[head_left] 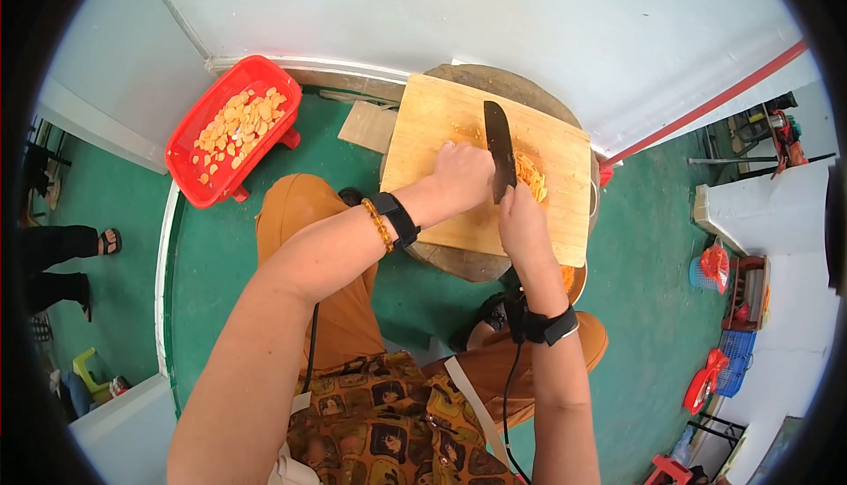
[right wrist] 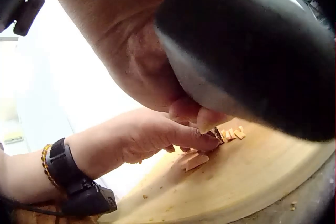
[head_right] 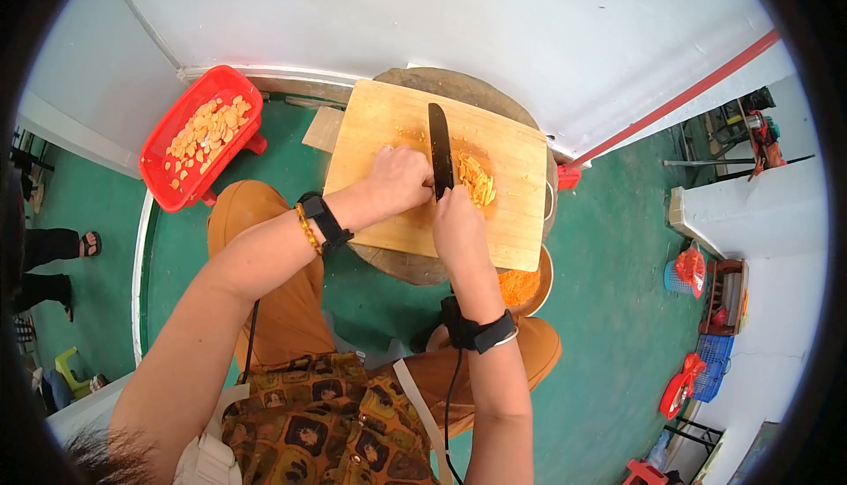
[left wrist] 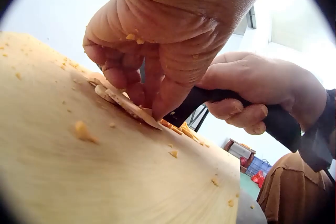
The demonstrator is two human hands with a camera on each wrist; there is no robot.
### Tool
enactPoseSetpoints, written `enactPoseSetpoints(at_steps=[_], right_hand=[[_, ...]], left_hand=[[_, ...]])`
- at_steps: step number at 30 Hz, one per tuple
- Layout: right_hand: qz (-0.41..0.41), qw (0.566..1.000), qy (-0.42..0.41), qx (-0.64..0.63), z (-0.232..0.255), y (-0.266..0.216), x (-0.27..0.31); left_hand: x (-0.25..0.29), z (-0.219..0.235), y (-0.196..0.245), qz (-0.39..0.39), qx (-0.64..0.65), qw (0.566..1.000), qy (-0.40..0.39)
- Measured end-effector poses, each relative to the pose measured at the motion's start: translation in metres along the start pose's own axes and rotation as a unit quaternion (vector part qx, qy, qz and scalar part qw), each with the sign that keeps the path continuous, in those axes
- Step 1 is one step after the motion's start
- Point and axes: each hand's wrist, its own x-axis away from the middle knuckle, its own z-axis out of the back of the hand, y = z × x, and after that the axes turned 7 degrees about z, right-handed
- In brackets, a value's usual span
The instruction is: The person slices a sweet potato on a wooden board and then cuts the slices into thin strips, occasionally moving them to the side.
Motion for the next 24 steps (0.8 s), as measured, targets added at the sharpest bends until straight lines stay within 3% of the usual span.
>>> enactPoseSetpoints(at_steps=[7,10,13,16,20,24], right_hand=[[-0.036,0.998,-0.013,0.05,-0.014,-0.004,-0.016],[0.092,0.992,-0.004,0.086,-0.03,0.028,-0.028],[-0.103,0.985,-0.016,-0.14,0.003,0.014,-0.018],[-0.092,0.984,0.024,-0.149,0.005,0.024,-0.003],[0.012,0.998,0.037,-0.049,0.009,0.016,0.018],[-0.036,0.997,-0.006,-0.071,0.007,0.006,0.027]], left_hand=[[-0.003,0.0,0.001,0.013,0.006,1.0,0.014],[-0.001,-0.003,-0.003,-0.001,0.011,1.0,0.009],[-0.001,0.006,-0.006,0.01,0.04,0.999,-0.029],[-0.003,0.013,-0.008,0.029,0.048,0.997,-0.048],[-0.007,0.029,-0.01,0.038,0.018,0.997,-0.067],[-0.003,0.033,-0.01,0.035,0.023,0.997,-0.061]])
